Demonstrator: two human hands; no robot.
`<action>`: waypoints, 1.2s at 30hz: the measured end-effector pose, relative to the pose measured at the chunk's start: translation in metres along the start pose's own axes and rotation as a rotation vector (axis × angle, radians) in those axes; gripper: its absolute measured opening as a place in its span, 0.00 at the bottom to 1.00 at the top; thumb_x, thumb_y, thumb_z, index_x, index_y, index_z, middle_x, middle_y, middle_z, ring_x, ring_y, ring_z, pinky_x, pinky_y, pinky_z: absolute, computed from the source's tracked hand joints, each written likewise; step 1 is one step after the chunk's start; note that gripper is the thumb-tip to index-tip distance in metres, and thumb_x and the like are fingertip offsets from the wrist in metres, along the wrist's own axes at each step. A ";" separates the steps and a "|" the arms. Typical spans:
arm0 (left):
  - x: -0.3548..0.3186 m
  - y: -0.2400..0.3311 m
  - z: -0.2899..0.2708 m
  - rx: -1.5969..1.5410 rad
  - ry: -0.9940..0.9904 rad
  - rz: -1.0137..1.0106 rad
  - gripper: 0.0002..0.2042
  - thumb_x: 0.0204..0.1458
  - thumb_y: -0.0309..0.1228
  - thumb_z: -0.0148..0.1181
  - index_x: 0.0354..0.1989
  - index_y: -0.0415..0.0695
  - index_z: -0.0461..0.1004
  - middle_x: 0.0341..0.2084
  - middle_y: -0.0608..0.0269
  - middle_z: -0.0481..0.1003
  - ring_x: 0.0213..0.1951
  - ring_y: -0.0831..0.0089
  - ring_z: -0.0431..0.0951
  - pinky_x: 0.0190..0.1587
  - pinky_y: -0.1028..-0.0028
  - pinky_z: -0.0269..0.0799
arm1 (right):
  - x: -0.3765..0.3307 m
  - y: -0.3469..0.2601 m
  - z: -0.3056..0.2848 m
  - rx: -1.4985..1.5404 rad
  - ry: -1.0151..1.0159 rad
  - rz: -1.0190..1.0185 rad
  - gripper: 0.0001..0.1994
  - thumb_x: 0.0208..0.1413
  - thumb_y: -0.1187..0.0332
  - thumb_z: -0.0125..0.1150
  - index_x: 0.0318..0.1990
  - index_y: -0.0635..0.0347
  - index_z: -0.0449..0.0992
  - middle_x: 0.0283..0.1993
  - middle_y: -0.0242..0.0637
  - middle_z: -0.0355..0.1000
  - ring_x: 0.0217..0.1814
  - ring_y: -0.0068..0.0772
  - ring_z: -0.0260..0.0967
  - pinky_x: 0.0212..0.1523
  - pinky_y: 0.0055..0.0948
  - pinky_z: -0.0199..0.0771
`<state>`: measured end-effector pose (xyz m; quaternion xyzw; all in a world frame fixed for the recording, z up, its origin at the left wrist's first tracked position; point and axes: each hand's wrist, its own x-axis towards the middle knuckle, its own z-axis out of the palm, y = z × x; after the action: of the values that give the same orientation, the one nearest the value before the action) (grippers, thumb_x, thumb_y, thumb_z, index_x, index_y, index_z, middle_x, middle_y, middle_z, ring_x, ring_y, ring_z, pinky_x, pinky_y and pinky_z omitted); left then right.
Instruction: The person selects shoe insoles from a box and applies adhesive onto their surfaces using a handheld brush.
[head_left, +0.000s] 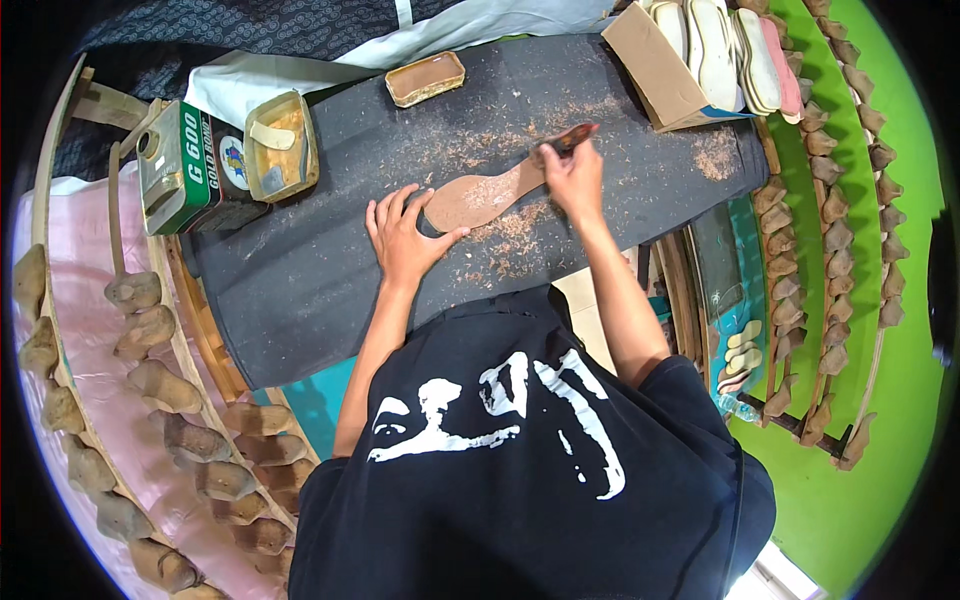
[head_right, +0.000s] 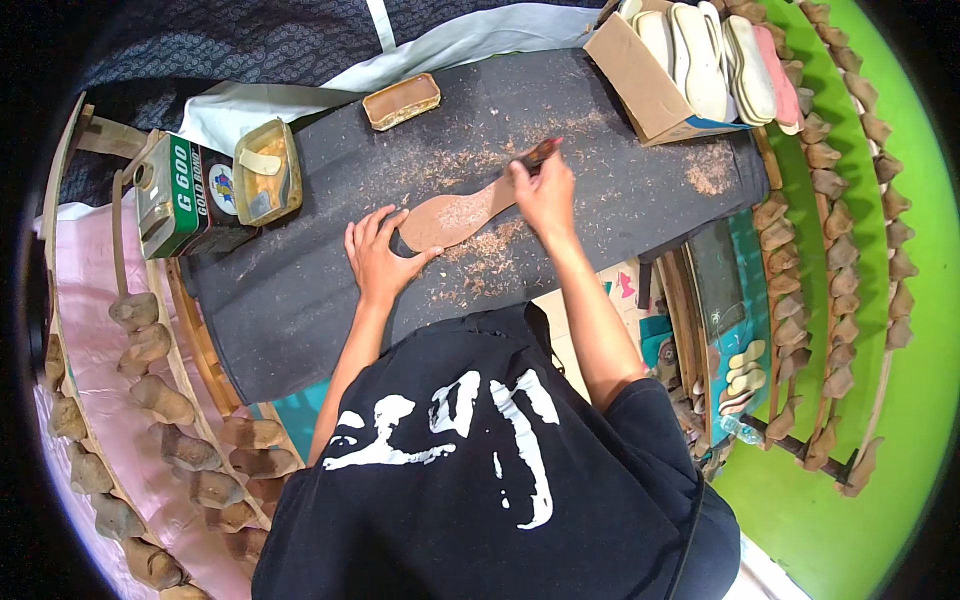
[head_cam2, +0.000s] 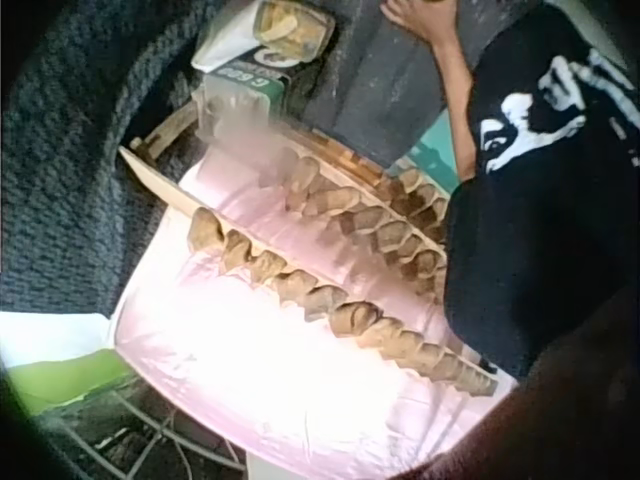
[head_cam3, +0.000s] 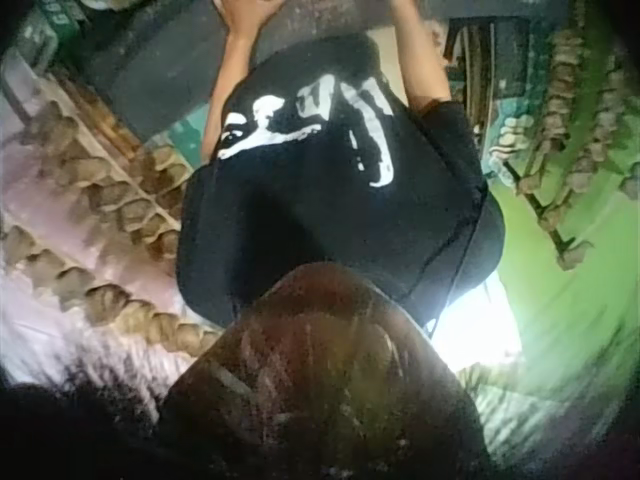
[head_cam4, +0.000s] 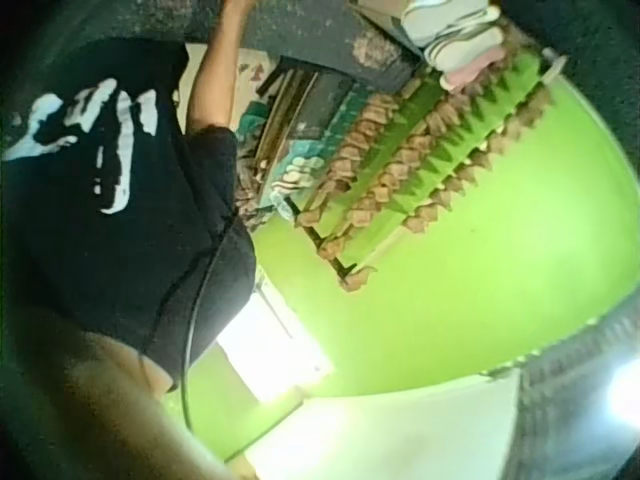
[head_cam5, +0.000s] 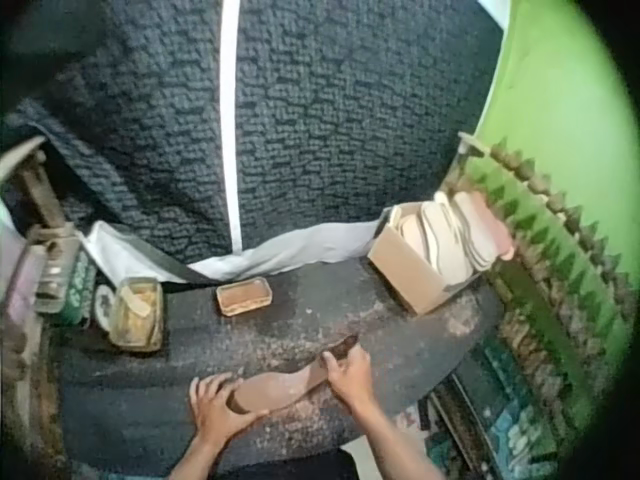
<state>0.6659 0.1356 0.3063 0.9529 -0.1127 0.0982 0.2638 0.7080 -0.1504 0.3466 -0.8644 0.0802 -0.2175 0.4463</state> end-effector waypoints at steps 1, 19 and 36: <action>0.000 -0.001 -0.002 -0.004 -0.025 -0.005 0.40 0.35 0.61 0.81 0.58 0.53 0.83 0.64 0.63 0.75 0.69 0.59 0.69 0.77 0.47 0.48 | -0.008 -0.003 0.001 -0.095 -0.082 0.066 0.12 0.59 0.69 0.72 0.43 0.65 0.76 0.33 0.44 0.82 0.31 0.37 0.80 0.37 0.37 0.79; -0.004 -0.016 -0.005 -0.087 -0.051 0.082 0.35 0.42 0.52 0.80 0.61 0.55 0.81 0.68 0.66 0.73 0.71 0.58 0.67 0.78 0.47 0.48 | -0.079 -0.032 0.050 0.089 -0.270 -0.070 0.11 0.58 0.69 0.71 0.40 0.64 0.75 0.33 0.48 0.77 0.32 0.51 0.76 0.35 0.44 0.77; -0.003 -0.017 -0.002 -0.046 -0.037 0.084 0.36 0.41 0.56 0.79 0.60 0.55 0.82 0.67 0.66 0.74 0.70 0.59 0.68 0.77 0.47 0.50 | -0.085 -0.049 0.038 0.077 -0.279 -0.216 0.09 0.59 0.71 0.70 0.40 0.64 0.76 0.37 0.51 0.79 0.38 0.56 0.80 0.39 0.46 0.80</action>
<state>0.6675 0.1514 0.2985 0.9427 -0.1594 0.0890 0.2792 0.6467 -0.0656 0.3406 -0.8721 -0.0842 -0.1453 0.4597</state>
